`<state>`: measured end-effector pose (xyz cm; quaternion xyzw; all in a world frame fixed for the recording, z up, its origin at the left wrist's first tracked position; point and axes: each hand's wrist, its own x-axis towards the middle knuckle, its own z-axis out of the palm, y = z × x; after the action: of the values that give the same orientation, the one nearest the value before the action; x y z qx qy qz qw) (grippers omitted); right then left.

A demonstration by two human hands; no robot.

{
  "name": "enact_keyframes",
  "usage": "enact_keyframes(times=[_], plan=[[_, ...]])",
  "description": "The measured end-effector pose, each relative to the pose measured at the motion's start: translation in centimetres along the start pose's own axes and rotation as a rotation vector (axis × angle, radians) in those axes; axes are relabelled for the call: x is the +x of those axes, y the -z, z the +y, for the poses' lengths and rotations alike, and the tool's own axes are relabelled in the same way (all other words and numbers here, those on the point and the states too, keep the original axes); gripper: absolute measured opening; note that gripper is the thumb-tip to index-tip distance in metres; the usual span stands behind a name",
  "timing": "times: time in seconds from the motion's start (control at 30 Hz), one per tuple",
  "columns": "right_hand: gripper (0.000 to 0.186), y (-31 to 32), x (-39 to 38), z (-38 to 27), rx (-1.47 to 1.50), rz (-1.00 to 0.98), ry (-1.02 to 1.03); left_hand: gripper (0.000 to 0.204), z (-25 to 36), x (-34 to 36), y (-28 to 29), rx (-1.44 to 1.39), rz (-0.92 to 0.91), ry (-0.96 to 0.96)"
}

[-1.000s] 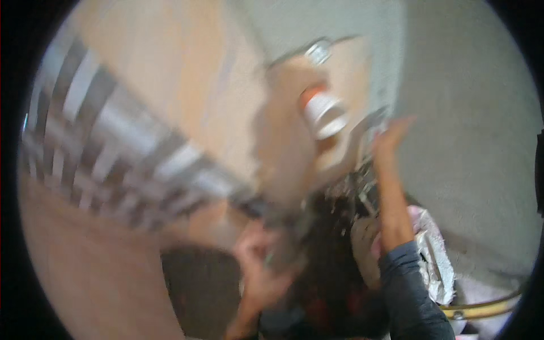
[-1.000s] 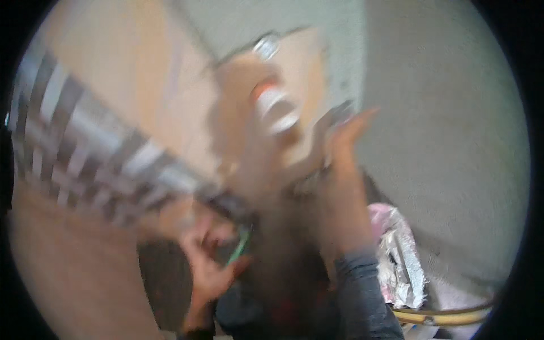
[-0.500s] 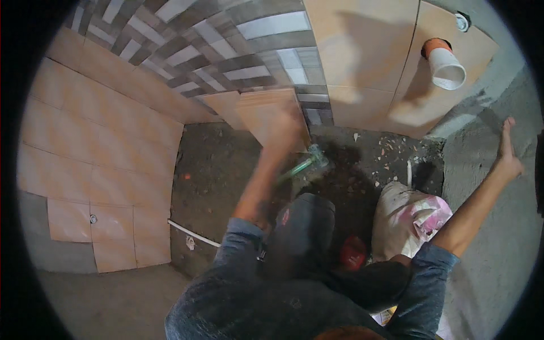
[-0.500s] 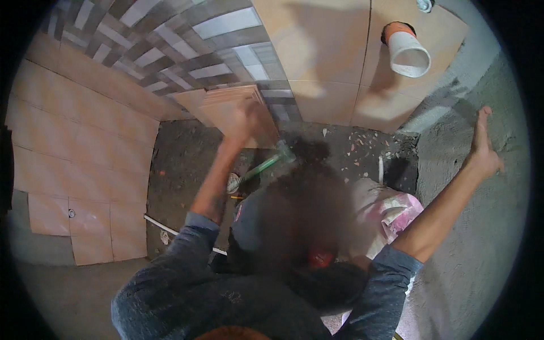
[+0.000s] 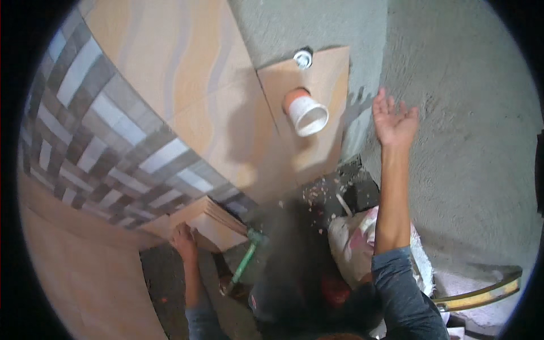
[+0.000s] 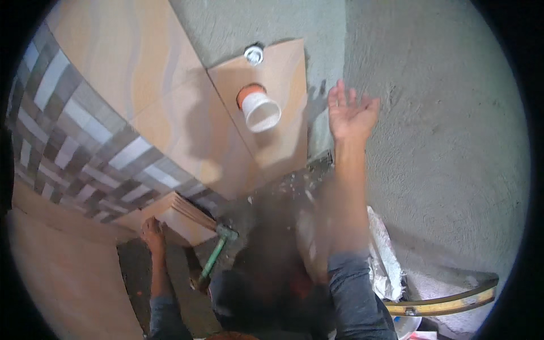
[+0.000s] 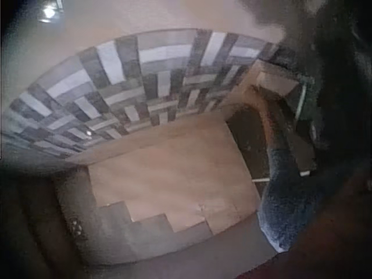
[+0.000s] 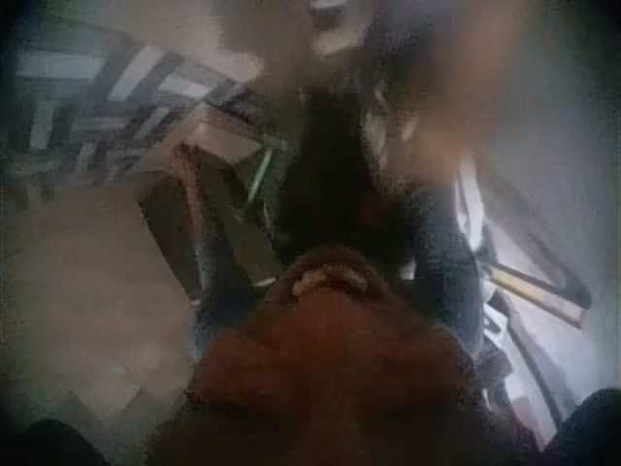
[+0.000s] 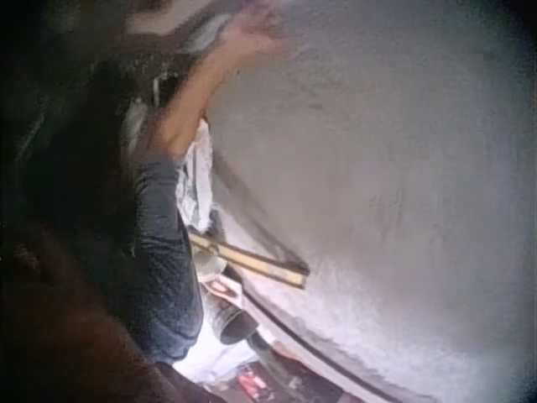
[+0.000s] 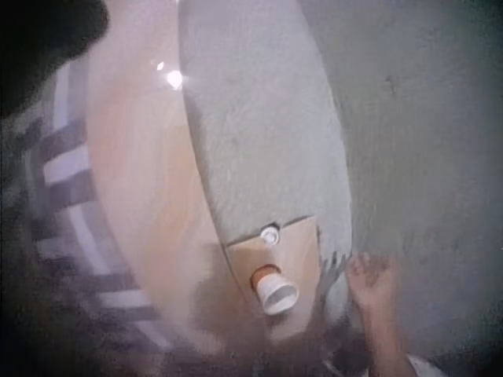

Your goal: The person aligns and fits wall tiles onto the wall around a pipe opening by hand, adjusting their positions and inserting tile spacers into the seams.

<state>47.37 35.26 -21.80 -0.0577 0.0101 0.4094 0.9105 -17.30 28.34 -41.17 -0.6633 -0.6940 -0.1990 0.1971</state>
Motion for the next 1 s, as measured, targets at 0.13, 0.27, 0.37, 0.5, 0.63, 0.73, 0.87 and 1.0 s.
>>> enact_keyframes(times=[0.13,0.27,0.37,0.5,0.63,0.73,0.87,1.0], plan=[[0.068,-0.3,-0.6,1.4,-0.018,0.067,-0.001,0.040,-0.1,0.2,1.1,-0.083,-0.115,0.048],[0.064,0.3,-0.5,2.4,-0.039,0.108,-0.028,0.046,-0.2,0.6,2.0,-0.074,-0.068,0.008],[0.067,0.8,-0.2,3.1,-0.022,0.116,-0.051,0.047,-0.7,0.4,2.9,-0.100,-0.157,-0.011],[0.067,0.7,-0.1,3.2,-0.038,0.106,-0.055,0.040,-2.1,-0.6,4.1,-0.118,-0.365,-0.039],[0.067,0.3,-0.1,3.0,-0.065,0.095,-0.020,0.029,-3.2,-1.7,5.2,0.047,-0.475,-0.076],[0.057,0.5,0.4,2.6,-0.029,0.105,-0.098,0.025,-2.8,-0.9,7.1,0.045,-0.502,-0.194],[0.038,0.3,1.4,1.9,-0.060,-0.065,-0.198,0.023,-0.5,3.6,13.5,-0.083,-0.641,-0.135],[0.023,-2.7,-1.1,3.5,-0.283,-0.298,-0.094,0.029,3.9,10.4,24.1,-0.301,-0.490,-0.038]])
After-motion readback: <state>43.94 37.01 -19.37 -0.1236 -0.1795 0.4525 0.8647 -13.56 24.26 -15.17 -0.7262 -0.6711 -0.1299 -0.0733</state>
